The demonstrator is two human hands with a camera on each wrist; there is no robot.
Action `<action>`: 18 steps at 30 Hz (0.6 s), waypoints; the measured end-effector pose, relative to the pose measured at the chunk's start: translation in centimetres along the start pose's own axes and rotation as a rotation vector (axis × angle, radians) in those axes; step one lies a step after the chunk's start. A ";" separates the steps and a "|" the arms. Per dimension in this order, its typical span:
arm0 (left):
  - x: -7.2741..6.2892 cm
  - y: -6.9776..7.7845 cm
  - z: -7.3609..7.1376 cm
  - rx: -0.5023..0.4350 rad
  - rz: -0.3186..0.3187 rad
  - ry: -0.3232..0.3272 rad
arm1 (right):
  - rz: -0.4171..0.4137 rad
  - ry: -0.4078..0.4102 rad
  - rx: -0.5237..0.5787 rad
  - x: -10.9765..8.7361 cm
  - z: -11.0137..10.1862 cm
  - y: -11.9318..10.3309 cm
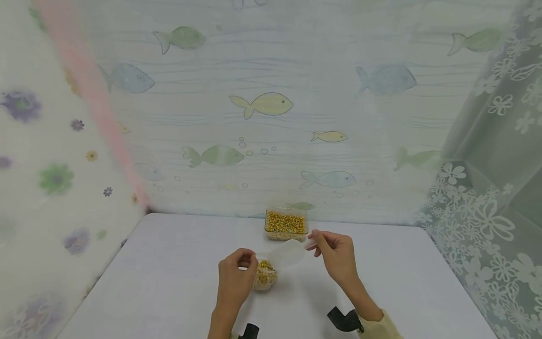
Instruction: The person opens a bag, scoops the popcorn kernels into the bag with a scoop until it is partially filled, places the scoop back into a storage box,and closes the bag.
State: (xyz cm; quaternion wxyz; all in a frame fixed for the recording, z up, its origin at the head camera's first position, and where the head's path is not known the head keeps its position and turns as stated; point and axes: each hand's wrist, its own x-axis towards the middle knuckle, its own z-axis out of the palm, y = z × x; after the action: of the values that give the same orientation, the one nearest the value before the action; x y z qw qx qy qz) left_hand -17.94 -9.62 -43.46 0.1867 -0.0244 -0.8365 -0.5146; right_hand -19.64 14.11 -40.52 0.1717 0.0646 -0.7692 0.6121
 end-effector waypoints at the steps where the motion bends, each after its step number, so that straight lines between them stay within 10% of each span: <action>1: 0.0 0.0 0.0 0.002 0.001 0.003 | 0.014 0.009 0.006 0.1 -0.2 0.1; 18: 0.1 -0.6 -0.3 -0.008 -0.023 0.028 | 0.207 0.241 0.178 3.2 -1.2 4.2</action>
State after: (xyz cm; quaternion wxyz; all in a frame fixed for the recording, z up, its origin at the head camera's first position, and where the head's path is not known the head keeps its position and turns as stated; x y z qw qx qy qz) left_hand -18.12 -10.18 -43.84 0.1926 -0.0084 -0.8318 -0.5205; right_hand -23.75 16.65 -43.05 0.1925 -0.0740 -0.6884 0.6954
